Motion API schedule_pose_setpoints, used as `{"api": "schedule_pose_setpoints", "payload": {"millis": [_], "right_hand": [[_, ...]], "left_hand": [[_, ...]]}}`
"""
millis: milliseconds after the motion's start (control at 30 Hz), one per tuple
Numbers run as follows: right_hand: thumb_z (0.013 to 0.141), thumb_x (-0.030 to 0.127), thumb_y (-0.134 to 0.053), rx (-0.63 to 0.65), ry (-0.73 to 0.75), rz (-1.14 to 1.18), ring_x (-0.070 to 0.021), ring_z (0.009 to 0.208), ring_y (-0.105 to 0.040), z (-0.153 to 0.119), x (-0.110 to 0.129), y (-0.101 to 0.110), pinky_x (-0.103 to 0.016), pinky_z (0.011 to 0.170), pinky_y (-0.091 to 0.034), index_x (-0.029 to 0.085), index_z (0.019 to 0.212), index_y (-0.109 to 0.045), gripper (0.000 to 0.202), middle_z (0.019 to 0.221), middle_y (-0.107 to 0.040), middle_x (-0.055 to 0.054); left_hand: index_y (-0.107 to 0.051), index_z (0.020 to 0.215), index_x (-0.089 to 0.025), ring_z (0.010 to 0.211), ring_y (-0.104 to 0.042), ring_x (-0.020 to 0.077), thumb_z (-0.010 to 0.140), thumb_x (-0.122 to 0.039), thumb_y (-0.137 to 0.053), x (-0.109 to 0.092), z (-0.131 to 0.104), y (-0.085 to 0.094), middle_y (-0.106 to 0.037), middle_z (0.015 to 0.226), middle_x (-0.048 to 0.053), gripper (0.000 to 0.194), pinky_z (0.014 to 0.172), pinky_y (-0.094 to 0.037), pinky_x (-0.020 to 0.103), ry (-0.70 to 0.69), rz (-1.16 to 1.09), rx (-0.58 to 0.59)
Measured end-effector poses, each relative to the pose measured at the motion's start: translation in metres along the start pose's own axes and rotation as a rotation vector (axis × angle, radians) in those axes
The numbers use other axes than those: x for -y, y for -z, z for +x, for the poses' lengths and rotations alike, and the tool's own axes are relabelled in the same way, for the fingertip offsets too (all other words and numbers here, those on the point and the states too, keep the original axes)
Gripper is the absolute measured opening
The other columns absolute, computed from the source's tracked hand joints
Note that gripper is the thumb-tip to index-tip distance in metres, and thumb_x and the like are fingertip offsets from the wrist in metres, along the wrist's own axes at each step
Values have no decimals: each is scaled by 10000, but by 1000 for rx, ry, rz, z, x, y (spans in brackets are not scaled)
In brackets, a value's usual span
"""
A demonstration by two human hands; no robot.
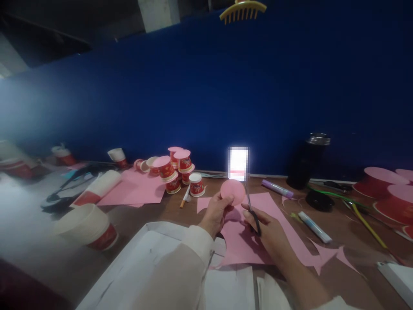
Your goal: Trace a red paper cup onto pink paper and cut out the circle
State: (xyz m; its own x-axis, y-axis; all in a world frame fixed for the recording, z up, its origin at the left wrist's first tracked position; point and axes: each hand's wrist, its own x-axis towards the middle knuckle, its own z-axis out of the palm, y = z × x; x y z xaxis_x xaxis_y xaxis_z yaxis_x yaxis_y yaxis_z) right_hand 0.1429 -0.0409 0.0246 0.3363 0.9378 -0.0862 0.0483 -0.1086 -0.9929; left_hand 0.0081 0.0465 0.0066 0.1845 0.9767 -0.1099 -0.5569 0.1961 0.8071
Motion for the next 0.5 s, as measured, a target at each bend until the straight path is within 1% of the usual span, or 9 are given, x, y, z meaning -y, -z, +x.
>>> {"api": "schedule_pose_setpoints", "payload": {"millis": [100, 167, 333, 500], "right_hand": [[625, 518, -890, -10, 0, -14, -153, 551, -547, 1, 0, 0, -253, 433, -402, 220, 1066, -843, 535, 682, -687, -21], [608, 520, -897, -23, -6, -12, -151, 533, -528, 2, -1, 0, -254, 419, -392, 222, 1049, -846, 534, 650, -667, -12], [613, 551, -894, -11, -20, -23, -126, 484, -477, 4, -3, 2, -253, 402, -363, 217, 1094, -840, 588, 637, -653, -1], [652, 565, -883, 37, -25, -68, -139, 550, -520, 8, -10, 6, -267, 470, -430, 224, 1163, -827, 617, 682, -686, -14]], "left_hand": [[-711, 852, -164, 728, -568, 121, 492, -395, -958, 1, 1, 0, -676, 840, 30, 494, 671, -441, 253, 5, -4, -11], [-707, 847, -163, 721, -567, 122, 482, -401, -963, 2, 2, 0, -673, 828, 29, 505, 673, -441, 260, 6, -18, -19], [-715, 857, -164, 683, -552, 109, 487, -389, -957, 3, 2, 1, -681, 830, 26, 496, 661, -433, 264, 1, -19, -20], [-725, 875, -155, 672, -544, 109, 480, -402, -956, 1, 2, 0, -686, 840, 36, 520, 655, -430, 271, 13, 0, -30]]}}
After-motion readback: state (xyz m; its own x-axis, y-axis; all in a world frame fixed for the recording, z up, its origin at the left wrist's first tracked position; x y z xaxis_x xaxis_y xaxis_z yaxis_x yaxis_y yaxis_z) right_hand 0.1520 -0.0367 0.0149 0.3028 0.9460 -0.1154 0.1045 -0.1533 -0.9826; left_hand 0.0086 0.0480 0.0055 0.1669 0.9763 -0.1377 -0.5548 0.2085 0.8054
